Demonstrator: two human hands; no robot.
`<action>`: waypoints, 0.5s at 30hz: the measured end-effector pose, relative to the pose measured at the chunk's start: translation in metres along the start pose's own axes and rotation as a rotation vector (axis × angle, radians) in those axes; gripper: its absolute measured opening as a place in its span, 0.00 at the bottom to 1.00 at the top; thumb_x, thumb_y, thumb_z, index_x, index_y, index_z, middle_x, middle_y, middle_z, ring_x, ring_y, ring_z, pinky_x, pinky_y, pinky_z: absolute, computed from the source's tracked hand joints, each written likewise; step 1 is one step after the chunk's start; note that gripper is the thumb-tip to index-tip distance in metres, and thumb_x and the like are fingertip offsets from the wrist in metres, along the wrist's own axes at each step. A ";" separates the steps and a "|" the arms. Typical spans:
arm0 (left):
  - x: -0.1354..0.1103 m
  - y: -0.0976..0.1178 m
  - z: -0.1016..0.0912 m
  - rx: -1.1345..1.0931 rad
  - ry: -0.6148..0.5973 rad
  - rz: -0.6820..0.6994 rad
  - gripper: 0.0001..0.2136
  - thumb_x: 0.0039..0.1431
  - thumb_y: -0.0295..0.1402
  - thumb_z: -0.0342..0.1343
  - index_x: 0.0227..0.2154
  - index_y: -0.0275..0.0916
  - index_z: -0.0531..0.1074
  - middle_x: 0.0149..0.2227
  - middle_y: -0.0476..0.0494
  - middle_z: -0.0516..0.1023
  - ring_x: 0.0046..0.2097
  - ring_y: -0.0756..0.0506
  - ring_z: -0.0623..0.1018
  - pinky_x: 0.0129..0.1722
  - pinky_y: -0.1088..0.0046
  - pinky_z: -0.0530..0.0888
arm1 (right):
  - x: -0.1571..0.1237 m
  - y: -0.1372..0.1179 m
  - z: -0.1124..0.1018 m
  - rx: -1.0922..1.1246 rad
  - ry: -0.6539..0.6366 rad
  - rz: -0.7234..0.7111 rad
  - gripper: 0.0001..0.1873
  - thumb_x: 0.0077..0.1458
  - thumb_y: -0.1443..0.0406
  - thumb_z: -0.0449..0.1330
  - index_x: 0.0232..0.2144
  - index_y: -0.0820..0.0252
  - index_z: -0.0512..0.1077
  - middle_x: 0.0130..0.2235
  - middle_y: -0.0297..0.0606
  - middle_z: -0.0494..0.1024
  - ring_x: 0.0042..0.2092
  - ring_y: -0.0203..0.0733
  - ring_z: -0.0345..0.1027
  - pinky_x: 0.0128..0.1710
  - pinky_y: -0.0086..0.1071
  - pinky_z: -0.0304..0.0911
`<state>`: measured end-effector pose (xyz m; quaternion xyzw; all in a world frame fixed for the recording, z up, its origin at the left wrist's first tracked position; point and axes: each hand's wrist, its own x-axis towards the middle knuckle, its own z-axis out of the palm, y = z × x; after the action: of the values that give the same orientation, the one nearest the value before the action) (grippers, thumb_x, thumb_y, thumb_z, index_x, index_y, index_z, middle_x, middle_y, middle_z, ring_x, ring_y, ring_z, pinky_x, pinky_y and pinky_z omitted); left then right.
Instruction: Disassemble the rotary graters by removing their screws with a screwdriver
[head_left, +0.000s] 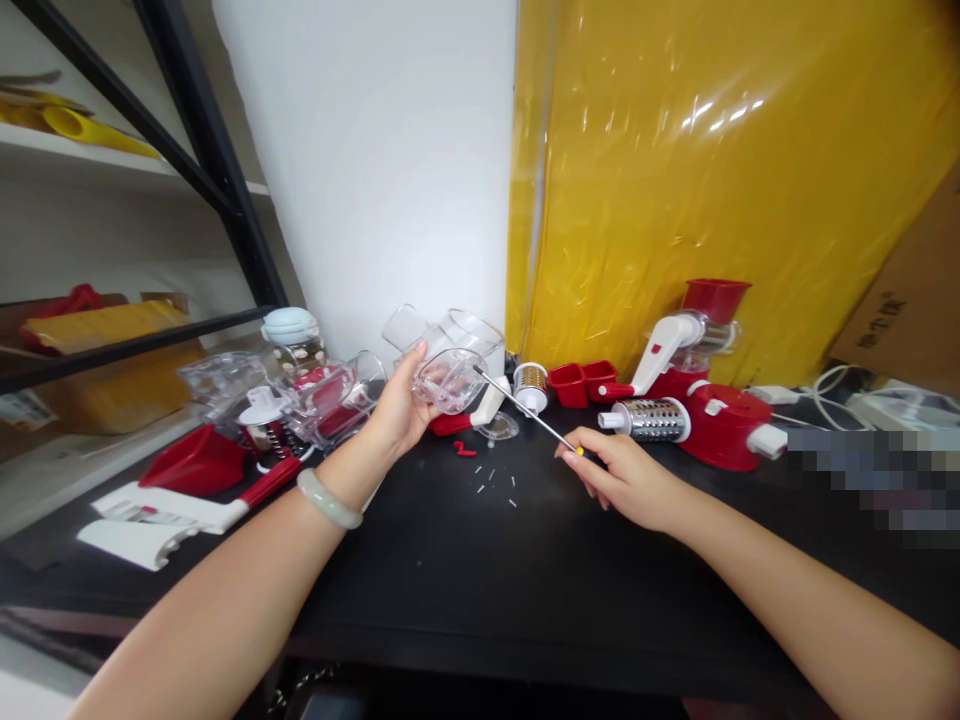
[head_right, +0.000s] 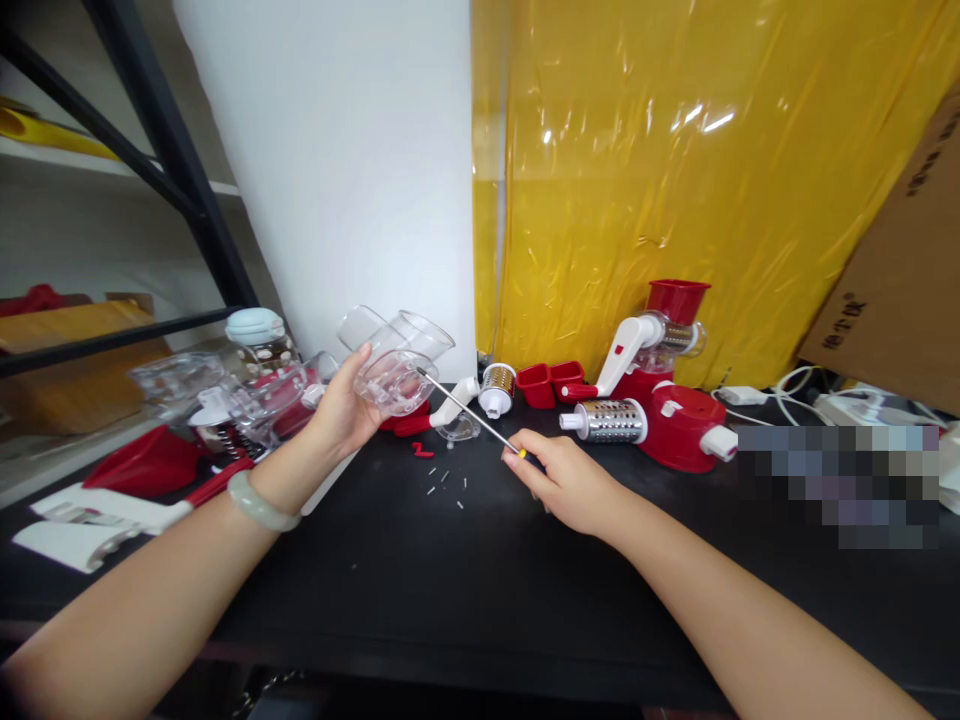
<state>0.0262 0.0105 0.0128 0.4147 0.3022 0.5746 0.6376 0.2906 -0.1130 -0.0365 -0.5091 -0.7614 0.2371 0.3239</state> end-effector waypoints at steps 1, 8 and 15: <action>0.000 0.000 0.000 0.007 0.002 0.007 0.19 0.50 0.49 0.65 0.35 0.37 0.74 0.34 0.42 0.79 0.35 0.40 0.82 0.35 0.62 0.81 | 0.000 -0.001 0.000 0.002 0.007 -0.004 0.16 0.67 0.51 0.49 0.39 0.56 0.68 0.21 0.25 0.67 0.20 0.33 0.65 0.23 0.27 0.60; -0.003 0.000 0.001 0.055 -0.006 0.050 0.21 0.48 0.50 0.66 0.36 0.36 0.73 0.35 0.41 0.79 0.37 0.39 0.81 0.35 0.60 0.81 | 0.000 -0.004 -0.001 -0.025 0.040 -0.031 0.17 0.67 0.52 0.50 0.39 0.57 0.68 0.20 0.25 0.66 0.20 0.32 0.64 0.23 0.27 0.59; 0.000 -0.002 -0.001 0.050 0.005 0.085 0.22 0.47 0.49 0.67 0.38 0.38 0.73 0.35 0.42 0.79 0.37 0.39 0.81 0.36 0.60 0.80 | 0.001 -0.001 -0.001 -0.072 0.032 -0.031 0.16 0.67 0.52 0.49 0.38 0.57 0.68 0.20 0.26 0.66 0.21 0.33 0.63 0.23 0.27 0.58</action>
<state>0.0261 0.0104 0.0108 0.4415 0.3002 0.5946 0.6012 0.2904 -0.1124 -0.0345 -0.5124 -0.7719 0.1961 0.3212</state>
